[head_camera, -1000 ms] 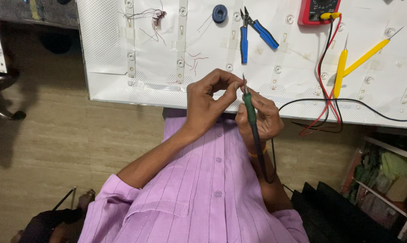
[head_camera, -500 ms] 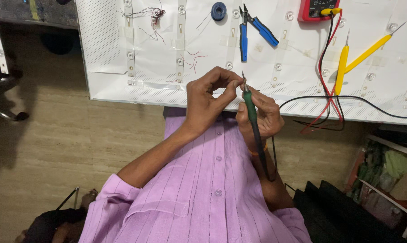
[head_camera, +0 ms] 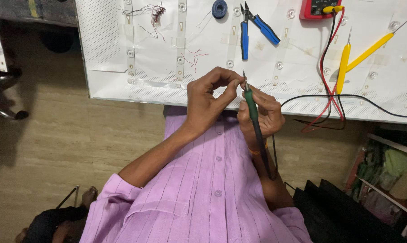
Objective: The person solders wires onto the back of a white LED light panel at a workbench. They strip and position wire ends, then use a soldering iron to solder connection points across the panel, working on one joint at a time while holding wires in place with the other hand.
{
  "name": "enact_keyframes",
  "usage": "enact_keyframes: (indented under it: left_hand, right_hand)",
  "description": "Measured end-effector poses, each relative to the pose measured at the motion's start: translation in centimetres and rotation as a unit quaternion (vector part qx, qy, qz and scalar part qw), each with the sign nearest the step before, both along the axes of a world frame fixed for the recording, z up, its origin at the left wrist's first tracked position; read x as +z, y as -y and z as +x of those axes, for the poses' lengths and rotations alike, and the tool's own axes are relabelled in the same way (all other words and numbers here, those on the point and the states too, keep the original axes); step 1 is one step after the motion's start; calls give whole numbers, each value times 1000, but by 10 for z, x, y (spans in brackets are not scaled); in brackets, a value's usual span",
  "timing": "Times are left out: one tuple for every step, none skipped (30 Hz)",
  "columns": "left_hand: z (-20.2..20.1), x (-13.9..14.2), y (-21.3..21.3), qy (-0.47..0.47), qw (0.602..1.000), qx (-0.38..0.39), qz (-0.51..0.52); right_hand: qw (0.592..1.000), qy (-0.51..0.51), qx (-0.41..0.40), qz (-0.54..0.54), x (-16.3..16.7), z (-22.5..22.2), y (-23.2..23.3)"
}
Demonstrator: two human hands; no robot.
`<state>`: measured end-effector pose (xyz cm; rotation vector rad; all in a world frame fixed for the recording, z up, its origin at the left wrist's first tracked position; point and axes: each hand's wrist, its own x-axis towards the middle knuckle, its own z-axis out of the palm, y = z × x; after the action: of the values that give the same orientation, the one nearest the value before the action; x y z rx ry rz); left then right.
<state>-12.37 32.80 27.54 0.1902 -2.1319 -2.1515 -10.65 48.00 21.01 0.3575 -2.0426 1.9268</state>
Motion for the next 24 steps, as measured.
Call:
enact_keyframes:
  left_hand:
    - [0, 0, 0, 0, 1000, -1, -2]
    - [-1, -1, 0, 2, 1000, 3, -7]
    - [0, -1, 0, 6, 1000, 7, -12]
    - [-1, -2, -1, 8, 1000, 10, -16]
    - [0, -2, -1, 7, 1000, 10, -18]
    - [0, -3, -1, 5, 1000, 10, -19]
    - [1, -3, -1, 4, 1000, 10, -21]
    - [2, -3, -1, 3, 1000, 11, -21]
    - [2, -3, 0, 2, 1000, 11, -20]
    - [2, -4, 0, 0, 1000, 12, -20]
    - [2, -4, 0, 0, 1000, 11, -21]
    - [1, -4, 1, 0, 1000, 10, -22]
    - [1, -4, 0, 0, 1000, 8, -23]
    - [1, -4, 0, 0, 1000, 10, -25]
    - [1, -4, 0, 0, 1000, 11, -28]
    - [1, -4, 0, 0, 999, 13, -30]
    - [1, -4, 0, -2, 1000, 11, -28]
    - [1, -5, 0, -3, 1000, 9, -25]
    - [2, -5, 0, -5, 1000, 7, -23]
    - [2, -5, 0, -2, 1000, 7, -21]
    - [2, -6, 0, 1, 1000, 7, -19]
    - [2, -6, 0, 3, 1000, 6, -18]
    - [3, -7, 0, -3, 999, 9, -32]
    - [4, -7, 1, -9, 999, 11, -47]
  right_hand:
    - [1000, 1, 1, -1, 0, 0, 0]
    - [1000, 2, 3, -2, 0, 0, 0]
    - [1000, 4, 5, -3, -1, 1, -1]
    - [1000, 4, 3, -6, -1, 0, 0]
    - [1000, 4, 2, -8, -2, 0, 0]
    - [1000, 4, 1, -11, -2, 0, 1]
    - [1000, 3, -1, -12, -3, 0, 1]
    - [1000, 2, -2, -12, -4, 0, 2]
    - [1000, 1, -3, -13, -4, 0, 2]
    - [1000, 2, -2, -15, -4, 0, 3]
    - [1000, 3, 0, -16, -4, 1, 3]
    - [1000, 3, 1, -17, -4, 1, 2]
    - [1000, 4, 4, -14, -4, 1, 2]
    - [1000, 4, 7, -11, -4, 0, 1]
    - [1000, 4, 10, -8, -4, 0, 1]
    - [1000, 0, 10, -9, -4, -1, 1]
    - [1000, -4, 10, -9, -4, -1, 1]
    - [1000, -7, 9, -9, -3, -2, 2]
    - [1000, -2, 10, -8, -2, -1, 2]
    - [1000, 2, 10, -6, 0, -1, 3]
    - [1000, 7, 11, -5, 3, 0, 4]
    - [1000, 14, 14, -20, 7, 0, 5]
    - [999, 22, 16, -34, 10, 0, 6]
    - [998, 29, 19, -49, 15, -1, 7]
